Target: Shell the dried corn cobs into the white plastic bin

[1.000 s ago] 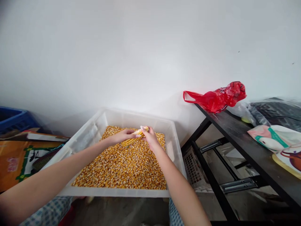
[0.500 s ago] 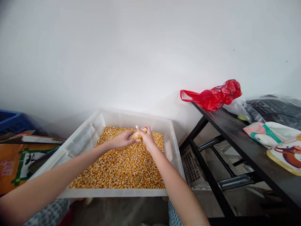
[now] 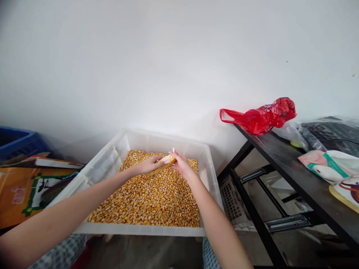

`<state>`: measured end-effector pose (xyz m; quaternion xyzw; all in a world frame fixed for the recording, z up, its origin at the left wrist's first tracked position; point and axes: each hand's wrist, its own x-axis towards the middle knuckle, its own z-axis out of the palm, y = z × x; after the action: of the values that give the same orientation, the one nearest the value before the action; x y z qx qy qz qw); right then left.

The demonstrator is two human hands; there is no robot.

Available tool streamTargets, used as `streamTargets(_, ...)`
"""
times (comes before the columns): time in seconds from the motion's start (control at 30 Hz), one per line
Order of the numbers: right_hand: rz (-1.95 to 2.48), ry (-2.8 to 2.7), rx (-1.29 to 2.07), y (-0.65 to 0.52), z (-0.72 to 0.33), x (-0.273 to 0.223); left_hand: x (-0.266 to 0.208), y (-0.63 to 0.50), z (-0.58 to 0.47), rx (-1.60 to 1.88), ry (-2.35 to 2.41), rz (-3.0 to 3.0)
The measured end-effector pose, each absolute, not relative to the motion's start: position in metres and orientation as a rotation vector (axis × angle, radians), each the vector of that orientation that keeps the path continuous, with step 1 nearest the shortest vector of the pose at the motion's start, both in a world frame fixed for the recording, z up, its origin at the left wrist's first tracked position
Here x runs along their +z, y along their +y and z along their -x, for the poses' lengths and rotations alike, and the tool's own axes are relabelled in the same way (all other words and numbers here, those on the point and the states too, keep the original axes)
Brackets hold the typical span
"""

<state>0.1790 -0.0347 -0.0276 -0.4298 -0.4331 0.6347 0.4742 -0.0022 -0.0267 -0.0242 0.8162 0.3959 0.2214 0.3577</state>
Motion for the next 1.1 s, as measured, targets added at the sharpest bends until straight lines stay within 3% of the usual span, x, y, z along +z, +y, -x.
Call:
streamTargets(0.1, 0.919, -1.118, 1.637, -0.037, -0.184, -0.021, -0.023, -0.023, 0.005, 0.598, 0.930, -1.982)
streamTargets(0.37, 1.211, -1.094, 1.290, -0.045, -0.162, -0.031, -0.027, -0.033, 0.002, 0.564, 1.097, -2.147)
streamTargets(0.67, 1.006, -1.114, 1.561, -0.039, -0.179, -0.016, -0.034, -0.027, -0.002, 0.686, 1.099, -1.966)
streamTargets(1.1, 1.161, -1.117, 1.343, -0.039, -0.174, -0.023, -0.023, -0.043, -0.009, 0.583, 1.037, -2.083)
